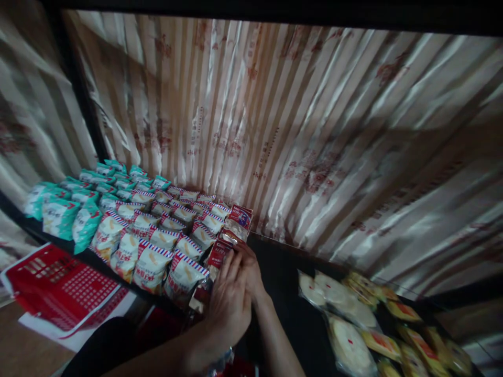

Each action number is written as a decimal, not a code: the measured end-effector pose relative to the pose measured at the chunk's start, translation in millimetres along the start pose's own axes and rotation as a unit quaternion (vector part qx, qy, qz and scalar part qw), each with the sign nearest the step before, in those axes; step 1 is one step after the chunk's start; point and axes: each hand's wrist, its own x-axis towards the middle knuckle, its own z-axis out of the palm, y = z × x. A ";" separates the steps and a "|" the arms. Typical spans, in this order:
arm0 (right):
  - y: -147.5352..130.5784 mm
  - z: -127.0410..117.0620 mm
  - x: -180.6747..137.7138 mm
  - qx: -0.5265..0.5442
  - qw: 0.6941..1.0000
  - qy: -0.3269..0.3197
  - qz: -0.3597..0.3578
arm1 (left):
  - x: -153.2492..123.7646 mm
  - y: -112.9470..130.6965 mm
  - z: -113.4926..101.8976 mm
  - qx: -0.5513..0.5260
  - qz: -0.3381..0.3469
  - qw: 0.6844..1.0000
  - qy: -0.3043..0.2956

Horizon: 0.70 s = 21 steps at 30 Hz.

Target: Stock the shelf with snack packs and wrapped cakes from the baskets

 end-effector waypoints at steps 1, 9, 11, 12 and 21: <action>-0.8 -3.6 2.0 -0.008 1.000 -0.007 0.001 | -9.5 -7.5 -1.5 0.008 -0.002 1.000 -0.003; -13.6 -13.0 17.3 -0.084 0.996 -0.038 0.010 | -20.8 -31.3 -6.4 0.060 0.037 0.991 -0.111; -16.7 -9.9 26.4 -0.106 0.994 -0.025 0.013 | -17.5 -31.6 -8.2 0.059 0.028 0.991 -0.114; -18.0 -7.3 32.1 -0.119 0.993 -0.015 0.014 | -16.5 -32.1 -8.5 0.056 0.025 0.991 -0.118; -15.6 27.9 73.0 -0.179 0.982 -0.057 -0.022 | -18.5 -38.3 1.3 0.013 -0.005 0.994 -0.112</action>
